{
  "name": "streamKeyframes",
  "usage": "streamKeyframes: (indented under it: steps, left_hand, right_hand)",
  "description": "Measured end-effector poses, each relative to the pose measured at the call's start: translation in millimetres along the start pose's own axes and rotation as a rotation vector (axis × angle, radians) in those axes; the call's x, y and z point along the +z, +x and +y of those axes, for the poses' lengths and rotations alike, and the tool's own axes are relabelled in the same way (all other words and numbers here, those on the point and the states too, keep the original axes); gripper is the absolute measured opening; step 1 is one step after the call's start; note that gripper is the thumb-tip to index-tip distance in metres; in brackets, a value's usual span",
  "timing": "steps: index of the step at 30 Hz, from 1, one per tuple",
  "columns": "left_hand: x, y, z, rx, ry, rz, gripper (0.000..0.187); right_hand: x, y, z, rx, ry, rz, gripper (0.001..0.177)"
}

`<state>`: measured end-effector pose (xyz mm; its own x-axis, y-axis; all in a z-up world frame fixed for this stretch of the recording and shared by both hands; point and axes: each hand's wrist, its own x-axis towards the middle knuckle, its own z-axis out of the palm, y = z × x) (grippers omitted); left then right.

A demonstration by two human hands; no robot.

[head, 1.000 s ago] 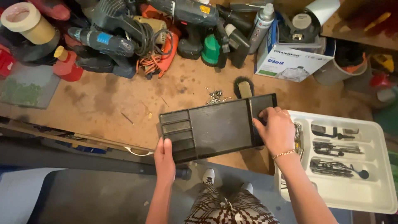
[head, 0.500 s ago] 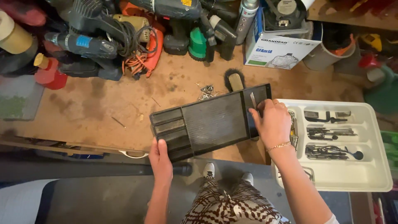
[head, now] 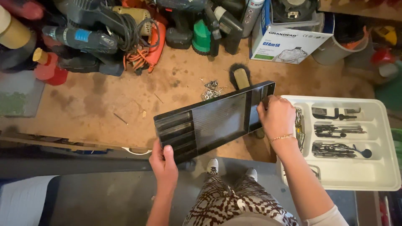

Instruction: The person sorts small hardware items such as screws, washers, and fasteners from a workbench into a black magnetic tray. They handle each item by hand, placing them into the tray's compartments and occasionally adjusting the tray's position.

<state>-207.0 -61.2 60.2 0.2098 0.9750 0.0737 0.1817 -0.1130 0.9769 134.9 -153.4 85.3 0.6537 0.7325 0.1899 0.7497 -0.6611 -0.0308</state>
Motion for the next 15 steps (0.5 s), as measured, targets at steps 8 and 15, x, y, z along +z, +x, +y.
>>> streamKeyframes:
  steps: [8, 15]
  left_hand:
    - [-46, -33, -22, 0.147, 0.363, 0.226, 0.037]
    - [-244, -173, 9, 0.296, 0.837, 0.256, 0.047]
  right_hand:
    - [-52, -13, 2, 0.081, 0.257, 0.030, 0.020]
    - [-52, -25, 50, -0.121, 0.493, 0.181, 0.013]
